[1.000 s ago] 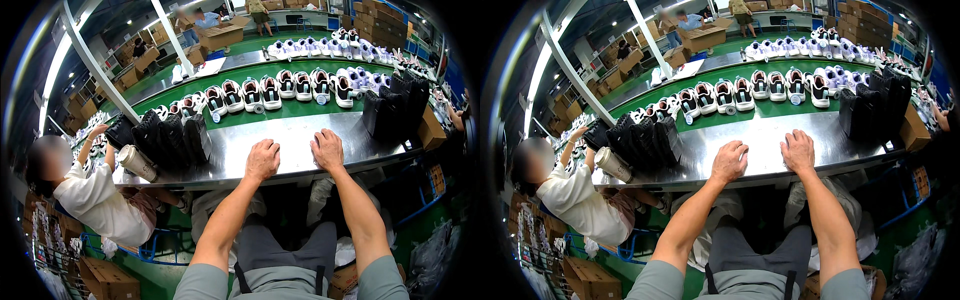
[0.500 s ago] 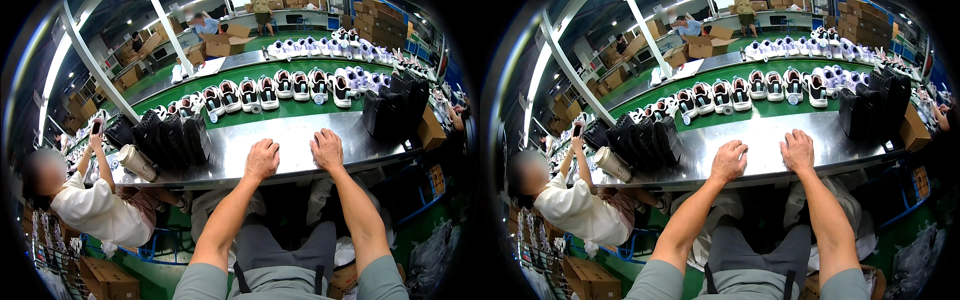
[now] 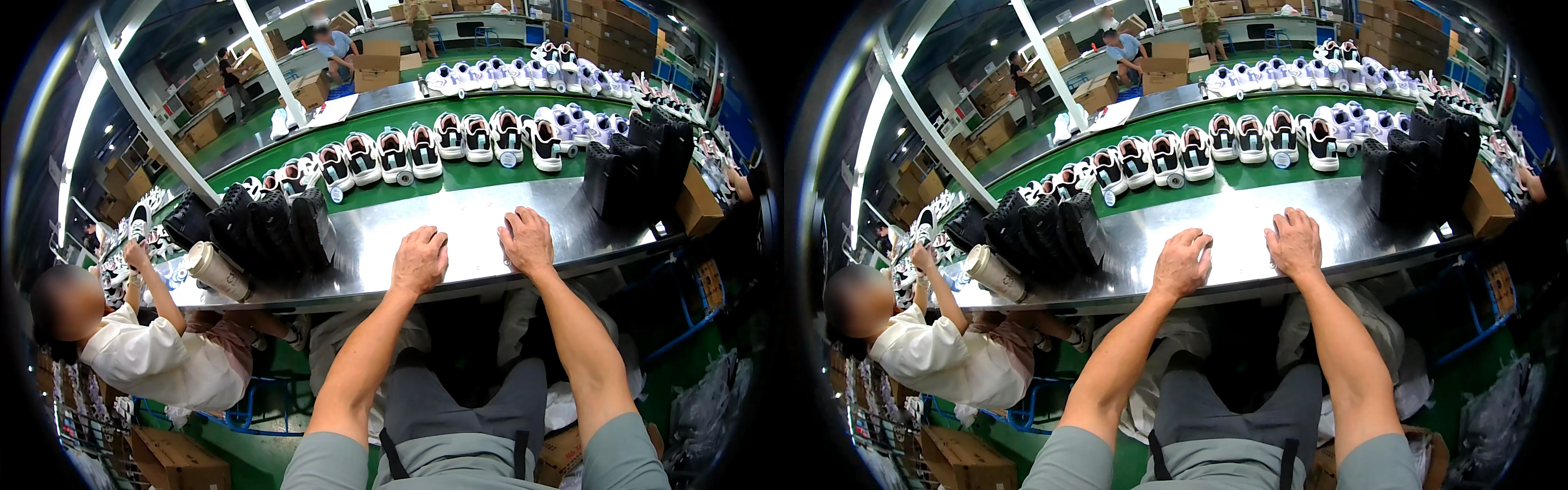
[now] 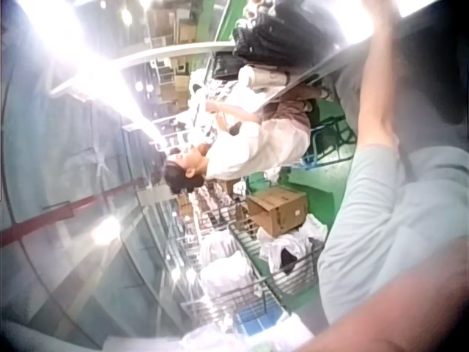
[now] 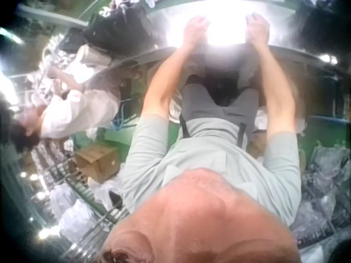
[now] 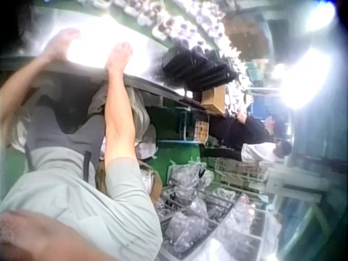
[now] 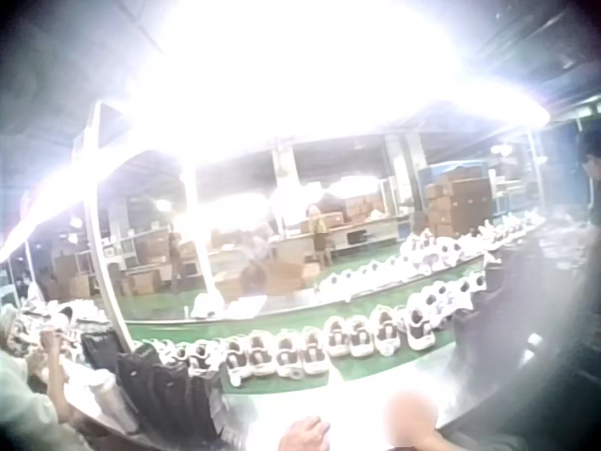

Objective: The person picks up and handles sneakers at a workstation, pulling on the straps and feeling the interior before placing them back on a conveyor belt.

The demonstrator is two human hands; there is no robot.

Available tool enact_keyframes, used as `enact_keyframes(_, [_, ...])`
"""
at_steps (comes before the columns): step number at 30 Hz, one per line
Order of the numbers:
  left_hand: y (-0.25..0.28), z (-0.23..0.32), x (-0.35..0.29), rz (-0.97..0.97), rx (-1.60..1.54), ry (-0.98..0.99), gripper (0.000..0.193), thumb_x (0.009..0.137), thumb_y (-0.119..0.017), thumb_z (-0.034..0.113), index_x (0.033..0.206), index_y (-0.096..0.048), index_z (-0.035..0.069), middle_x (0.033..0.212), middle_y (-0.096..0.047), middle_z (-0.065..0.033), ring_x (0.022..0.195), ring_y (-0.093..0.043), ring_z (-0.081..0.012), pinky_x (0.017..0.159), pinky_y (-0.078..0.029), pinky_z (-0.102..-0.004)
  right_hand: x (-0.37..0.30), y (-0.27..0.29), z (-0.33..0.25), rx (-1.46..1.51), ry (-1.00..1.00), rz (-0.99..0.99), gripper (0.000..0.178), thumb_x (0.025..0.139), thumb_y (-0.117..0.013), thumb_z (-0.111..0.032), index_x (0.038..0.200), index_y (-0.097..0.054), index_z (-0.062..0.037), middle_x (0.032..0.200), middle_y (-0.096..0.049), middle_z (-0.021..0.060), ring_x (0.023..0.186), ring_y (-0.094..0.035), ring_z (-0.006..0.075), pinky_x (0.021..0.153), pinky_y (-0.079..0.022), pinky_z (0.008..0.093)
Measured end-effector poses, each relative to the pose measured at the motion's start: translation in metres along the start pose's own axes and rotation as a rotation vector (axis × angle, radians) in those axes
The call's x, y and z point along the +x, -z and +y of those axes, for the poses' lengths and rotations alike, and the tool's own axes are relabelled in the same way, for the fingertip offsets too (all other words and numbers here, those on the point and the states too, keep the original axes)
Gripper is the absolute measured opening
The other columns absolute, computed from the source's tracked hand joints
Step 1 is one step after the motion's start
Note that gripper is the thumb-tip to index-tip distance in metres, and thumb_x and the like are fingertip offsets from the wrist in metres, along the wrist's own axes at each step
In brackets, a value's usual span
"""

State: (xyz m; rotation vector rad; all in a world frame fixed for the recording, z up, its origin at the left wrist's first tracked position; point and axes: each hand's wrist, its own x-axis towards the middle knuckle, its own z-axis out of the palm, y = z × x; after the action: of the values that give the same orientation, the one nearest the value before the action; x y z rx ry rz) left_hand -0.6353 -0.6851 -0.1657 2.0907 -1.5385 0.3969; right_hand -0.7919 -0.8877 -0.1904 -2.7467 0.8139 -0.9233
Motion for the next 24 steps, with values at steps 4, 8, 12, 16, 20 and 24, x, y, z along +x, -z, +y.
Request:
enact_keyframes(4, [-0.004, 0.000, 0.001, 0.023, 0.005, -0.021, 0.022, 0.088, -0.064, 0.016, 0.107, -0.067, 0.006, 0.116, -0.064, -0.0138, 0.117, -0.060, -0.0317, 0.103, -0.045, -0.0430, 0.000, -0.002, 0.004, -0.004, 0.005, 0.023, 0.031, 0.092, -0.063, -0.031, 0.111, -0.067, -0.0072, 0.125, -0.060, 0.0135, 0.125, -0.053, 0.0311, 0.107, -0.039, 0.0462])
enact_keyframes(8, [-0.007, 0.001, 0.002, 0.048, 0.016, -0.037, 0.022, 0.088, -0.064, 0.016, 0.107, -0.068, 0.006, 0.114, -0.064, -0.0133, 0.116, -0.060, -0.0315, 0.102, -0.046, -0.0431, 0.000, -0.001, 0.005, -0.009, 0.009, 0.023, 0.031, 0.091, -0.064, -0.031, 0.111, -0.067, -0.0071, 0.125, -0.061, 0.0138, 0.124, -0.053, 0.0315, 0.106, -0.039, 0.0463])
enact_keyframes(12, [-0.007, 0.001, 0.002, 0.037, 0.005, -0.025, 0.021, 0.088, -0.065, 0.017, 0.106, -0.068, 0.006, 0.114, -0.064, -0.0134, 0.116, -0.060, -0.0317, 0.102, -0.046, -0.0429, 0.002, 0.005, 0.004, 0.024, -0.049, -0.084, 0.037, 0.093, -0.061, -0.035, 0.118, -0.067, -0.0079, 0.132, -0.058, 0.0144, 0.132, -0.048, 0.0327, 0.112, -0.034, 0.0474])
enact_keyframes(16, [-0.011, 0.002, 0.003, 0.051, 0.009, -0.033, 0.021, 0.089, -0.064, 0.017, 0.106, -0.068, 0.006, 0.114, -0.064, -0.0138, 0.116, -0.060, -0.0320, 0.102, -0.046, -0.0428, 0.001, 0.006, 0.006, 0.028, -0.046, -0.082, 0.038, 0.093, -0.061, -0.036, 0.119, -0.067, -0.0077, 0.133, -0.058, 0.0142, 0.133, -0.048, 0.0325, 0.113, -0.033, 0.0474])
enact_keyframes(20, [-0.011, 0.006, 0.003, 0.046, 0.011, -0.033, 0.021, 0.089, -0.064, 0.016, 0.106, -0.068, 0.005, 0.114, -0.064, -0.0140, 0.116, -0.060, -0.0319, 0.103, -0.046, -0.0428, 0.001, 0.002, 0.010, 0.011, -0.044, -0.073, 0.037, 0.094, -0.060, -0.035, 0.118, -0.067, -0.0082, 0.133, -0.058, 0.0137, 0.133, -0.048, 0.0321, 0.114, -0.033, 0.0473])
enact_keyframes(24, [-0.009, 0.007, 0.005, 0.017, 0.007, -0.015, 0.022, 0.089, -0.064, 0.017, 0.108, -0.069, 0.005, 0.118, -0.065, -0.0147, 0.117, -0.061, -0.0317, 0.102, -0.046, -0.0429, 0.000, 0.005, 0.011, 0.008, -0.037, -0.065, 0.037, 0.094, -0.061, -0.035, 0.118, -0.066, -0.0083, 0.131, -0.058, 0.0135, 0.132, -0.049, 0.0318, 0.113, -0.033, 0.0472])
